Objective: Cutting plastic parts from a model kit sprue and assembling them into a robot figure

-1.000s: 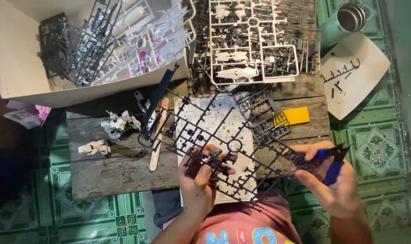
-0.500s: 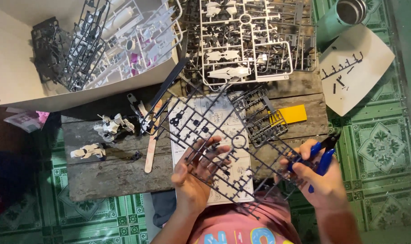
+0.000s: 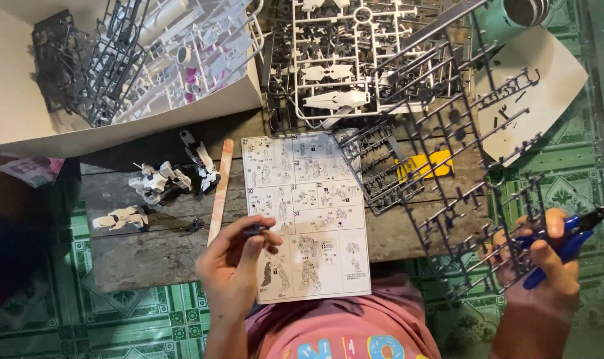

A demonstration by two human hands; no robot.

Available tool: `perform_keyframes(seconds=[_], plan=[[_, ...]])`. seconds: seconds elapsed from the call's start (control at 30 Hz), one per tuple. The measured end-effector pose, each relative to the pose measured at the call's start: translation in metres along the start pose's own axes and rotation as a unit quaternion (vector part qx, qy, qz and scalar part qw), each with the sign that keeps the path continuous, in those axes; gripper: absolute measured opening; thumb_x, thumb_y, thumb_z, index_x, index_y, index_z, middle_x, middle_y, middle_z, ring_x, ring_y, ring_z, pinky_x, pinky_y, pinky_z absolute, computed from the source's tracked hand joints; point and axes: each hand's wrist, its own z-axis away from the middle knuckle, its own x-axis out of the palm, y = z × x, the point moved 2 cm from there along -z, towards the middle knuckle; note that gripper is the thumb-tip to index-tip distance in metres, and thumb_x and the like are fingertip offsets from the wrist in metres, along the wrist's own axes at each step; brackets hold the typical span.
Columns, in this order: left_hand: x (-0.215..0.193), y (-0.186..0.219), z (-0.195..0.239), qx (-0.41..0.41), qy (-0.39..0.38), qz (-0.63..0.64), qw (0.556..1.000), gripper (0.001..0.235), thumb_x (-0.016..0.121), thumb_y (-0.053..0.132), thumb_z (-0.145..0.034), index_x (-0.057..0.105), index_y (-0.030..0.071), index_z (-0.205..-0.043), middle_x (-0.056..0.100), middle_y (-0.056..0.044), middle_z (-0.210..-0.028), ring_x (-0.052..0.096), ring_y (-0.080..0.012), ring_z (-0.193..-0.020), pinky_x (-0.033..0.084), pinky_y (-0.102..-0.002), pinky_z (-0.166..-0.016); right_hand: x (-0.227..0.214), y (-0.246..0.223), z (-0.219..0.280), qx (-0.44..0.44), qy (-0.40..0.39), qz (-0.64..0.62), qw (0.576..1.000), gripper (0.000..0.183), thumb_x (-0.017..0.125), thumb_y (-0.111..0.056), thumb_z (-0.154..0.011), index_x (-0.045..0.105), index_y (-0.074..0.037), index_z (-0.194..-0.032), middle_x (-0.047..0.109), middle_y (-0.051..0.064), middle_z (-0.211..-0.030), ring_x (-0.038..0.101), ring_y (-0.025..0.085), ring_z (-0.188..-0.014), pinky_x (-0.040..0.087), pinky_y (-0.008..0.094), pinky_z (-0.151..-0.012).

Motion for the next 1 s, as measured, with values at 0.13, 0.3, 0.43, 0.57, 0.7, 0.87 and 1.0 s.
perform_keyframes(seconds=[0.13,0.3,0.43,0.57,0.7,0.87,1.0], plan=[[-0.02,0.004,0.006,0.06,0.033,-0.041,0.997,0.027,0.082,0.012,-0.098,0.076,-0.007,-0.117,0.083,-0.021,-0.103,0.086,-0.0213,-0.087,0.072,-0.023,-0.076,0.0,-0.002,0.004,-0.009,0.068,0.059,0.996,0.036,0.079,-0.029,-0.102,0.05,-0.032,-0.123,0.048,-0.001,-0.121,0.056,0.018,-0.084,0.063,0.048,-0.083],[-0.04,-0.006,0.006,0.07,0.022,-0.025,0.997,0.04,0.087,0.03,-0.091,0.072,-0.002,-0.109,0.081,-0.02,-0.096,0.084,-0.0232,-0.081,0.074,-0.029,-0.068,-0.006,-0.008,-0.002,0.002,0.064,0.06,0.996,0.033,0.074,-0.023,-0.104,0.049,-0.031,-0.125,0.049,0.002,-0.125,0.056,0.023,-0.1,0.058,0.046,-0.092],[-0.044,-0.013,0.006,0.079,0.012,-0.084,0.993,0.051,0.085,0.045,-0.088,0.078,-0.001,-0.107,0.085,-0.014,-0.087,0.087,-0.0192,-0.076,0.072,-0.026,-0.066,0.002,-0.018,-0.002,-0.023,0.095,0.117,0.988,0.032,0.069,-0.018,-0.104,0.049,-0.029,-0.127,0.052,0.007,-0.134,0.06,0.013,-0.131,0.055,0.036,-0.118],[-0.04,-0.013,0.007,0.071,0.015,-0.107,0.992,0.048,0.084,0.04,-0.089,0.08,-0.003,-0.11,0.087,-0.016,-0.091,0.089,-0.0191,-0.077,0.078,-0.028,-0.068,-0.029,-0.008,-0.011,-0.03,0.066,0.069,0.995,0.034,0.071,-0.02,-0.108,0.054,-0.028,-0.136,0.069,0.004,-0.129,0.07,0.023,-0.092,0.064,0.039,-0.085],[-0.039,-0.004,0.007,0.081,0.011,-0.069,0.994,0.042,0.086,0.031,-0.089,0.081,-0.002,-0.114,0.086,-0.015,-0.092,0.089,-0.0222,-0.083,0.078,-0.031,-0.074,-0.005,-0.016,-0.011,-0.035,0.077,0.081,0.993,0.031,0.067,-0.016,-0.106,0.055,-0.027,-0.132,0.065,0.01,-0.133,0.069,0.025,-0.116,0.066,0.044,-0.1],[-0.046,-0.008,0.01,0.086,-0.014,-0.057,0.995,0.029,0.092,0.02,-0.084,0.077,0.004,-0.103,0.087,-0.018,-0.096,0.087,-0.0227,-0.081,0.077,-0.032,-0.07,0.009,-0.022,-0.038,-0.06,-0.013,0.05,0.997,0.025,0.071,-0.01,-0.106,0.063,-0.026,-0.123,0.066,0.016,-0.14,0.071,0.034,-0.098,0.064,0.057,-0.102],[-0.045,-0.01,0.006,0.014,-0.022,-0.102,0.994,0.024,0.096,0.014,-0.08,0.077,0.006,-0.093,0.089,-0.019,-0.104,0.09,-0.0281,-0.102,0.083,-0.039,-0.087,0.037,-0.04,-0.077,-0.116,-0.027,0.113,0.986,0.024,0.065,-0.003,-0.111,0.056,-0.016,-0.128,0.066,0.027,-0.128,0.074,0.039,-0.135,0.073,0.063,-0.094]])
